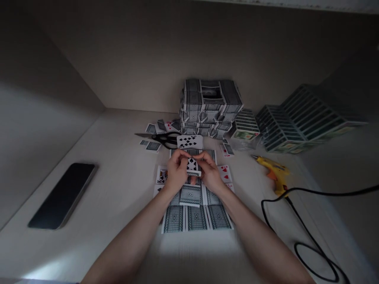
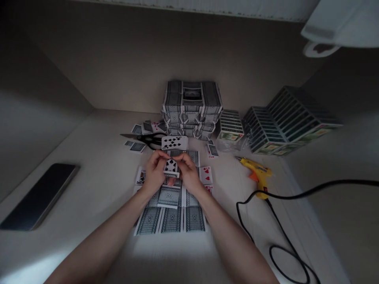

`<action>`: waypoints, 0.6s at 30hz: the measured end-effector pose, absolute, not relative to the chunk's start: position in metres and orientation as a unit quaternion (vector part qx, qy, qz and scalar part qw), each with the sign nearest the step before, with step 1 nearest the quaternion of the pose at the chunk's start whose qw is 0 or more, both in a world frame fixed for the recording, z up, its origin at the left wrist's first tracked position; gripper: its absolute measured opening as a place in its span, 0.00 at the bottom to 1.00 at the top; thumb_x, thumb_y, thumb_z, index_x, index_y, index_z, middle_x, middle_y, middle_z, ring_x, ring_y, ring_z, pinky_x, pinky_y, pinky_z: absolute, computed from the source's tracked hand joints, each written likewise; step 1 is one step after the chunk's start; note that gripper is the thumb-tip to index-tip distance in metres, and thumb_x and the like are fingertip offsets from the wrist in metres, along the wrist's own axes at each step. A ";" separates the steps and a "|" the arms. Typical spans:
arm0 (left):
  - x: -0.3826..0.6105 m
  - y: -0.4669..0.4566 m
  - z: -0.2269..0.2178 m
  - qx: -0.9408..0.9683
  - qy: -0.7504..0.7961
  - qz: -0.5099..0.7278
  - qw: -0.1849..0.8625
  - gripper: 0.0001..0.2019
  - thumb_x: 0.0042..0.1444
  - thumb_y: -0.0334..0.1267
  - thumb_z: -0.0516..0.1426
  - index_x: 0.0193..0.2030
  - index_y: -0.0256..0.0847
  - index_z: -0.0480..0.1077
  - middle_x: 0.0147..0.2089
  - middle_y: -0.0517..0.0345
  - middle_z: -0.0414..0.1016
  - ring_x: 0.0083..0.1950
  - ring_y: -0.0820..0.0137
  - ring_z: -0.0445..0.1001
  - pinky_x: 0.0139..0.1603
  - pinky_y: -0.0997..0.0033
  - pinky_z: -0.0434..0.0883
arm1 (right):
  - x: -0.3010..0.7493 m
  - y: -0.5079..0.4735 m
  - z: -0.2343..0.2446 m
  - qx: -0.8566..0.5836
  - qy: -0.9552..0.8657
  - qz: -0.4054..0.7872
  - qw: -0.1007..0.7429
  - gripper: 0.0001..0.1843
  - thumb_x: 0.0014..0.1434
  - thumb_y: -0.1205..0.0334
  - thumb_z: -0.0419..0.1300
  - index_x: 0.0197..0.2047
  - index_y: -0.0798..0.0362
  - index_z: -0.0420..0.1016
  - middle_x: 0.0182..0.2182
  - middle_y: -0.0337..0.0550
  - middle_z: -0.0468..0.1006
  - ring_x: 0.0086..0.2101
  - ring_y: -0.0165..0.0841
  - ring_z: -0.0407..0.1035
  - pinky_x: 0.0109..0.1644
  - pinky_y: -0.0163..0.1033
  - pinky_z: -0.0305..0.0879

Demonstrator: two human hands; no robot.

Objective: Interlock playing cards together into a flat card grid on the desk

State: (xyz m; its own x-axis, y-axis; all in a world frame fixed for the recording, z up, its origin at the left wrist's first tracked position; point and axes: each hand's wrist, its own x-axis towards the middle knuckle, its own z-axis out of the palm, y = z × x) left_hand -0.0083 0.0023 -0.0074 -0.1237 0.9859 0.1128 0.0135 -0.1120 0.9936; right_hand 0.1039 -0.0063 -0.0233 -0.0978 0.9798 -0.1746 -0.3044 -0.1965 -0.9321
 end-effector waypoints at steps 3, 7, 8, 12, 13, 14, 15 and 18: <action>-0.008 0.003 -0.009 0.476 0.494 0.562 0.462 0.03 0.50 0.32 0.50 0.27 0.41 0.64 0.21 0.66 0.61 0.21 0.76 0.61 0.22 0.78 0.59 | 0.106 -0.006 -0.019 -0.410 -0.364 0.670 0.501 0.08 0.52 0.59 0.54 0.37 0.48 0.63 0.22 0.32 0.68 0.17 0.28 0.62 0.18 0.33 0.60; -0.008 0.003 -0.010 0.444 0.468 0.563 0.516 0.03 0.51 0.35 0.50 0.29 0.42 0.63 0.19 0.67 0.60 0.17 0.76 0.59 0.17 0.78 0.57 | 0.111 -0.004 -0.013 -0.328 -0.339 0.755 0.456 0.13 0.53 0.58 0.51 0.43 0.47 0.59 0.25 0.33 0.72 0.17 0.29 0.66 0.19 0.35 0.66; -0.008 0.003 -0.009 0.443 0.465 0.565 0.519 0.03 0.51 0.35 0.50 0.29 0.42 0.63 0.19 0.67 0.61 0.17 0.76 0.59 0.16 0.78 0.57 | 0.111 -0.003 -0.012 -0.323 -0.328 0.766 0.449 0.13 0.55 0.56 0.50 0.44 0.47 0.58 0.26 0.34 0.73 0.18 0.29 0.67 0.19 0.35 0.66; -0.009 0.001 -0.007 0.455 0.470 0.563 0.505 0.04 0.50 0.35 0.51 0.27 0.40 0.65 0.21 0.66 0.63 0.18 0.77 0.61 0.16 0.78 0.58 | 0.112 0.001 -0.013 -0.343 -0.299 0.802 0.388 0.20 0.61 0.44 0.41 0.41 0.51 0.62 0.23 0.38 0.74 0.16 0.29 0.67 0.14 0.32 0.63; -0.009 0.000 -0.007 0.456 0.471 0.559 0.507 0.04 0.50 0.35 0.51 0.28 0.40 0.66 0.20 0.66 0.63 0.17 0.77 0.61 0.16 0.78 0.58 | 0.113 0.002 -0.014 -0.344 -0.299 0.812 0.363 0.23 0.61 0.43 0.41 0.38 0.52 0.64 0.21 0.39 0.74 0.15 0.30 0.67 0.13 0.32 0.62; -0.009 0.000 -0.006 0.456 0.472 0.556 0.511 0.04 0.50 0.35 0.51 0.28 0.40 0.66 0.20 0.66 0.63 0.17 0.77 0.61 0.15 0.79 0.57 | 0.114 0.003 -0.015 -0.342 -0.300 0.824 0.339 0.24 0.61 0.43 0.41 0.34 0.53 0.65 0.19 0.40 0.73 0.14 0.30 0.66 0.12 0.31 0.61; -0.010 0.000 -0.005 0.456 0.471 0.554 0.513 0.04 0.50 0.35 0.51 0.28 0.40 0.66 0.20 0.66 0.63 0.16 0.78 0.60 0.14 0.79 0.57 | 0.116 0.003 -0.016 -0.337 -0.300 0.834 0.317 0.24 0.61 0.43 0.41 0.31 0.54 0.65 0.17 0.40 0.72 0.14 0.30 0.66 0.12 0.31 0.61; -0.010 -0.001 -0.002 0.454 0.467 0.549 0.524 0.05 0.49 0.35 0.51 0.28 0.40 0.66 0.19 0.66 0.62 0.15 0.78 0.60 0.12 0.79 0.54 | 0.120 0.004 -0.018 -0.322 -0.293 0.855 0.282 0.24 0.61 0.47 0.43 0.24 0.54 0.65 0.13 0.41 0.70 0.15 0.31 0.68 0.14 0.32 0.65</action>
